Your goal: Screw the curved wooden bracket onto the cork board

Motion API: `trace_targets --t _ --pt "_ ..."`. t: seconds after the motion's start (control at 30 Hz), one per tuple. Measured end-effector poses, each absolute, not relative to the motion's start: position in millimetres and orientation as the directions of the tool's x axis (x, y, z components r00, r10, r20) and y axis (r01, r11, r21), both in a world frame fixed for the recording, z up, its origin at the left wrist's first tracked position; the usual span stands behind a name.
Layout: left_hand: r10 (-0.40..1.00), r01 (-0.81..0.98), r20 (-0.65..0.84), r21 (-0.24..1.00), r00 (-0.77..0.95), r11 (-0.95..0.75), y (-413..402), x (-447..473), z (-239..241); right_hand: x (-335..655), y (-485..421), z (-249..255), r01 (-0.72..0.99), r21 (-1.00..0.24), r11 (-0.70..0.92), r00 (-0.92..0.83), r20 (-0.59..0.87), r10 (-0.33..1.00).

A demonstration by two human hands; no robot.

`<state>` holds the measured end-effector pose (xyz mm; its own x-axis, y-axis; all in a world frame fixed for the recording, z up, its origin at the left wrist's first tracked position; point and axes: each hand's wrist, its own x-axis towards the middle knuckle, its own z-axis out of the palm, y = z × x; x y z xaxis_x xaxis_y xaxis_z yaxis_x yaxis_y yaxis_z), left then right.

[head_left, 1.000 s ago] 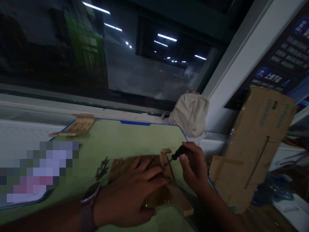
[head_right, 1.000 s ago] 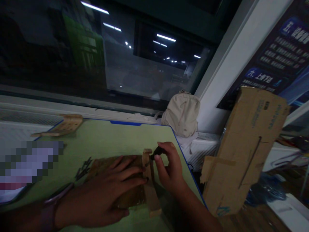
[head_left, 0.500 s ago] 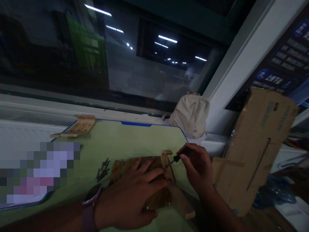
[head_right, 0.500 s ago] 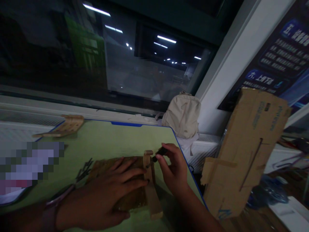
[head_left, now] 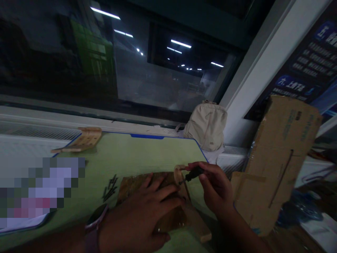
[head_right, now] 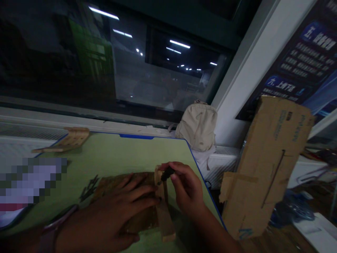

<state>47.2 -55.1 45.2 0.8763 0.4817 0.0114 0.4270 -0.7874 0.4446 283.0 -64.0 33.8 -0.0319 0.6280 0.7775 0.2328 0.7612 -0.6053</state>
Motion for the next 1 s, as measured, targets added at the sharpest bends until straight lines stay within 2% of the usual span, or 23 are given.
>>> trace_targets --t 0.1,0.23,0.37,0.47,0.63,0.73,0.87,1.0 --pt "0.483 0.425 0.014 0.456 0.875 -0.782 -55.2 47.1 45.0 286.1 -59.4 32.2 0.247 -0.624 0.741 0.049 0.772 0.634" --pt "0.481 0.405 0.047 0.474 0.875 -0.782 -55.2 45.9 42.6 293.7 -51.1 29.2 0.423 -0.589 0.689 0.181 0.800 0.573" --pt "0.485 0.418 0.036 0.455 0.874 -0.787 -55.6 45.5 42.0 298.2 -50.8 29.4 0.561 -0.499 0.661 0.121 0.839 0.531" --pt "0.491 0.427 0.039 0.440 0.870 -0.790 -56.2 46.5 42.5 296.1 -56.2 29.0 0.497 -0.454 0.739 -0.039 0.839 0.542" --pt "0.485 0.414 0.066 0.429 0.872 -0.803 -56.4 47.4 41.6 289.9 -62.2 25.2 0.308 -0.510 0.803 -0.234 0.778 0.583" --pt "0.486 0.425 0.035 0.431 0.874 -0.796 -56.2 47.1 42.9 290.0 -59.2 23.0 0.337 -0.499 0.798 -0.183 0.797 0.576" --pt "0.488 0.441 -0.009 0.440 0.873 -0.782 -56.1 46.9 46.3 293.4 -53.0 19.5 0.468 -0.507 0.723 0.009 0.821 0.570" --pt "0.488 0.437 0.006 0.437 0.873 -0.786 -56.3 47.3 45.7 296.5 -55.6 19.2 0.502 -0.427 0.752 -0.039 0.858 0.513"
